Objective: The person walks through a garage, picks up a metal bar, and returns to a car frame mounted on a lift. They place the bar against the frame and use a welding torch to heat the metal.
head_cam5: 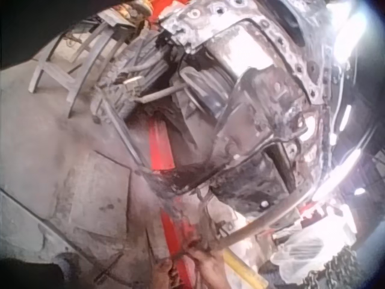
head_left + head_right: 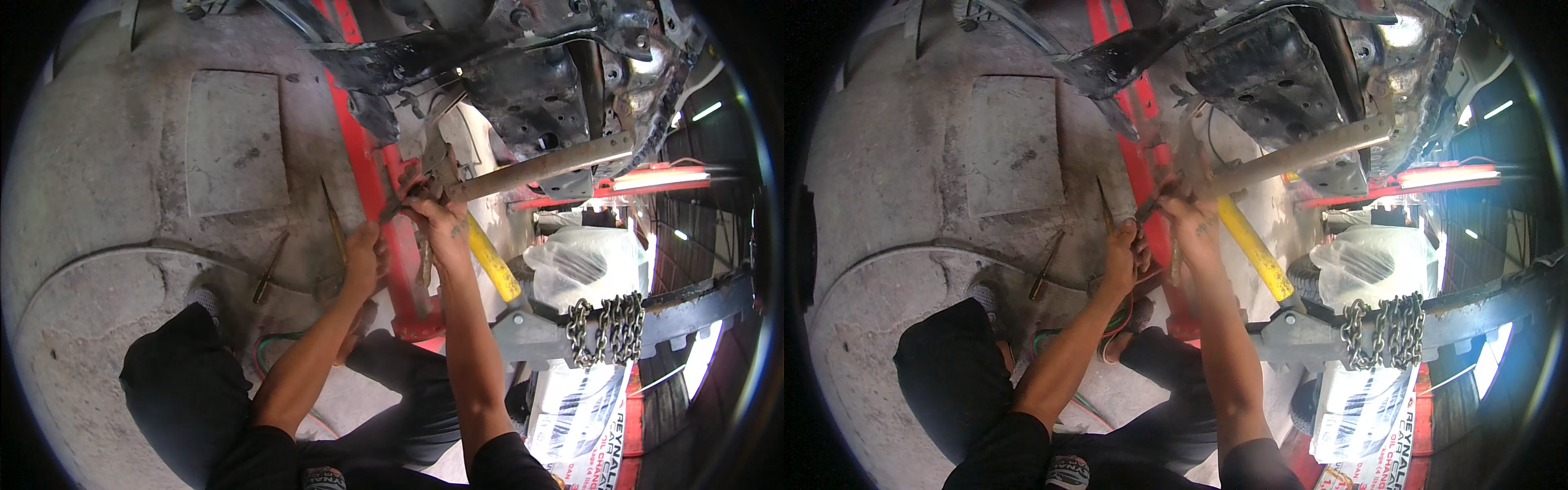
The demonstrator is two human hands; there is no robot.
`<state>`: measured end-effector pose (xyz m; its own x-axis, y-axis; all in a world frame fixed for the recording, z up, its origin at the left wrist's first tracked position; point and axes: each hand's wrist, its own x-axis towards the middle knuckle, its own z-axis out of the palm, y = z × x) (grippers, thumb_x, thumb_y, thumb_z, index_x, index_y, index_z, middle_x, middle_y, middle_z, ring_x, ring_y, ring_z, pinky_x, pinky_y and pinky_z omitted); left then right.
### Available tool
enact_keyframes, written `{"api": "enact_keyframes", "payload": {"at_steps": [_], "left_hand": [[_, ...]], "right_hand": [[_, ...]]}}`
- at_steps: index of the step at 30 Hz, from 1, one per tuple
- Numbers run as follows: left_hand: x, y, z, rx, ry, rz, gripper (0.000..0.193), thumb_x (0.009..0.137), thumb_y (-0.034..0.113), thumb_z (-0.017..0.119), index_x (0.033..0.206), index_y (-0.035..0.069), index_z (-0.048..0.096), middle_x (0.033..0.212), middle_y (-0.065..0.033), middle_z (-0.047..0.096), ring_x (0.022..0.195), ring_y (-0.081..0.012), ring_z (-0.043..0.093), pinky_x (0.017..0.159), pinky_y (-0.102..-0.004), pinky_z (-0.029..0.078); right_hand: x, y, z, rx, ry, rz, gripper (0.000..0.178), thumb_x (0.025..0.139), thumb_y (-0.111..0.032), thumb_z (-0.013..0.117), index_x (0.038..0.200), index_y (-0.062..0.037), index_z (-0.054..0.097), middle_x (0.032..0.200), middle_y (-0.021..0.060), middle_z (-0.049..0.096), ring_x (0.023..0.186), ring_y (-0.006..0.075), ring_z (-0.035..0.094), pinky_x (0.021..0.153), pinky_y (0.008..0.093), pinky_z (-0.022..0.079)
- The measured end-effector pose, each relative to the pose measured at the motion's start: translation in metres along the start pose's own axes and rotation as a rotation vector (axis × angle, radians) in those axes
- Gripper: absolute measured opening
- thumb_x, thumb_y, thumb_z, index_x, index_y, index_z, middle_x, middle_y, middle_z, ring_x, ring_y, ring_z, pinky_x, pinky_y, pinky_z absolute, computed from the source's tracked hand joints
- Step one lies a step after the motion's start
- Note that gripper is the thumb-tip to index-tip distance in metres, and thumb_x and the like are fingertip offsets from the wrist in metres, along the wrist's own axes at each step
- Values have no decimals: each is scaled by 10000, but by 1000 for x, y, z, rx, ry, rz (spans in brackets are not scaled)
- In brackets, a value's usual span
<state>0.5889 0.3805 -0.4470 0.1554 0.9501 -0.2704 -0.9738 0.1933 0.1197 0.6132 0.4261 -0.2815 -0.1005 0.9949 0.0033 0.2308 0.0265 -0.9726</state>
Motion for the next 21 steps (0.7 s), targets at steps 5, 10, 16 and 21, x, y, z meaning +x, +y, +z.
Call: {"api": "enact_keyframes", "payload": {"at_steps": [5,10,16,21], "left_hand": [[6,24,7,28,75,-62,465,1020,528,465,768,138,471,576,22,417,402,-125,405,353,-276,296],[11,47,3,103,61,-102,461,1029,490,447,741,130,439,557,11,391,397,-115,348,355,-278,222],[14,50,7,159,-12,-4,480,1020,528,460,795,107,510,594,-4,444,416,-137,415,364,-297,325],[15,42,5,265,35,184,459,1041,481,449,851,77,555,637,-15,481,464,-160,462,434,-321,403]], "right_hand": [[10,9,-1,-259,-80,-58,401,834,-10,602,1233,-13,558,1058,86,653,903,170,648,785,277,522],[-2,11,20,-54,-73,28,387,788,-100,646,1155,-20,556,936,70,603,870,180,568,801,293,452],[6,6,17,-26,-6,174,336,789,-105,656,1103,-16,571,920,77,599,857,188,579,765,325,478],[13,23,12,-18,-4,139,351,813,-98,651,1150,-29,583,1003,72,618,923,178,595,812,307,487]]}}
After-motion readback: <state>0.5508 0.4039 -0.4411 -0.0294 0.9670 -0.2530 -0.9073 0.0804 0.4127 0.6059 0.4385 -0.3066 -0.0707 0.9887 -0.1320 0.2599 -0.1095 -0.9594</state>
